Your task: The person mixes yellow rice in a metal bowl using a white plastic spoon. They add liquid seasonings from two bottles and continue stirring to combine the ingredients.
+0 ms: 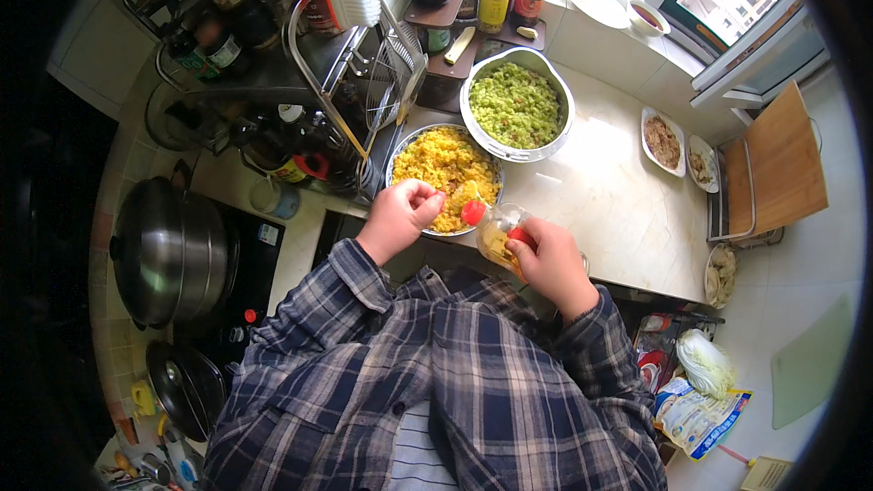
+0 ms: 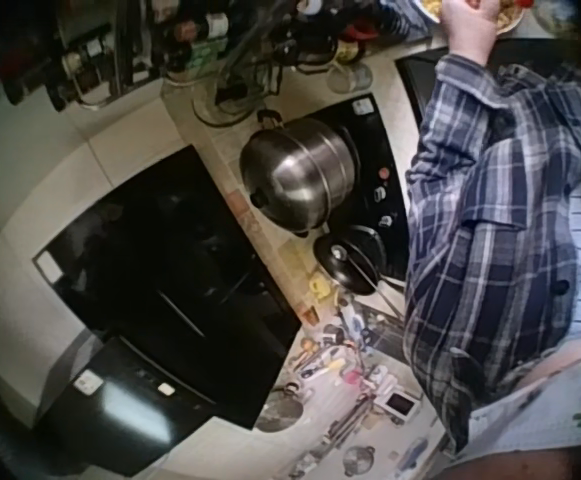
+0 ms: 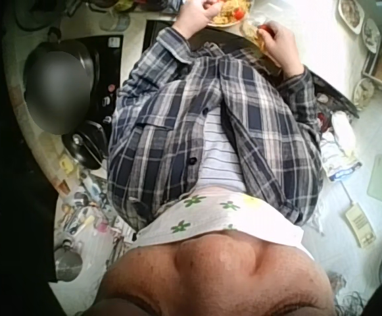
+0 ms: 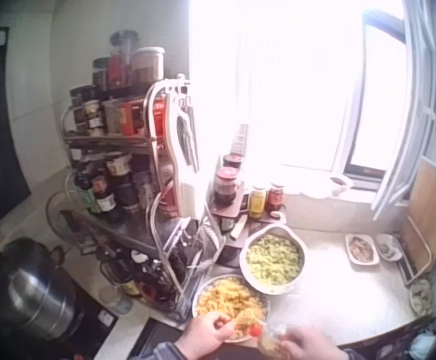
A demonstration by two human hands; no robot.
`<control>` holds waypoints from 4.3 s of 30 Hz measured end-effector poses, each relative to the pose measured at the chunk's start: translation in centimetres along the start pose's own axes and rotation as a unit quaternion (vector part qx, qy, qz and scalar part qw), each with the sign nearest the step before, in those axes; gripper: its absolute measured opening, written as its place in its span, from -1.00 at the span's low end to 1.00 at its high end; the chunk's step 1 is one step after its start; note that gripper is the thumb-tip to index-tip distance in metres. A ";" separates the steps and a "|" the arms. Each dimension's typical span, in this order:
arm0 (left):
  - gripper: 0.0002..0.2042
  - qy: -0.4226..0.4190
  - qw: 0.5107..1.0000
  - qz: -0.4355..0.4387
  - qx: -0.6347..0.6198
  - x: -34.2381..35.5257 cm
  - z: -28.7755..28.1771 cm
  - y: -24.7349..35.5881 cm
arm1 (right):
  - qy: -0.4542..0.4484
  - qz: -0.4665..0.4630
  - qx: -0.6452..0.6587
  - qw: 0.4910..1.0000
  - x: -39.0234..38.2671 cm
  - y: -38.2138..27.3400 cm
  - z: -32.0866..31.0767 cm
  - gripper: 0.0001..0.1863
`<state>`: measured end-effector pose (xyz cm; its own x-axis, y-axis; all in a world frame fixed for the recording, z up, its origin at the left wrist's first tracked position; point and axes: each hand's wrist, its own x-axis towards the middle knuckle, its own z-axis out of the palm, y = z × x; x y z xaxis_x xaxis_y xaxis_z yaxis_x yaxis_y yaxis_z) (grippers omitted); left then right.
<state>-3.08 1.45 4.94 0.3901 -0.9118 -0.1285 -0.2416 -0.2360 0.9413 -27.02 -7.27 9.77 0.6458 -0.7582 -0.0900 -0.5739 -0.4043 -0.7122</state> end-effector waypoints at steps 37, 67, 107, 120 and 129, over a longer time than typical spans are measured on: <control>-0.74 0.073 0.995 -0.057 0.035 -2.3 -1.7 -5.3 | -0.032 -0.003 -0.136 0.990 7.3 2.7 -1.9 -0.78; -0.72 -0.020 0.994 0.033 -0.105 3.3 -0.1 0.2 | -0.016 0.028 0.159 0.987 6.8 2.4 -1.7 -0.81; -0.71 -0.108 0.876 0.470 0.030 -4.9 -9.6 5.8 | -0.181 -0.111 0.181 0.960 1.9 -5.6 1.4 -0.83; -0.64 -0.159 0.863 0.465 0.118 -3.5 -7.1 5.1 | -0.113 -0.064 0.171 0.977 -2.1 -2.5 1.1 -0.84; -0.66 0.061 0.956 0.248 0.143 -3.2 -9.5 -1.4 | 0.141 0.086 0.355 0.920 -1.6 5.9 -1.2 -0.82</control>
<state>4.42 7.93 6.96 0.2600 -0.8936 0.3658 -0.6500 0.1182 0.7507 -32.01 -9.09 6.58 0.3625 -0.9227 -0.1311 -0.1174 0.0944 -0.9886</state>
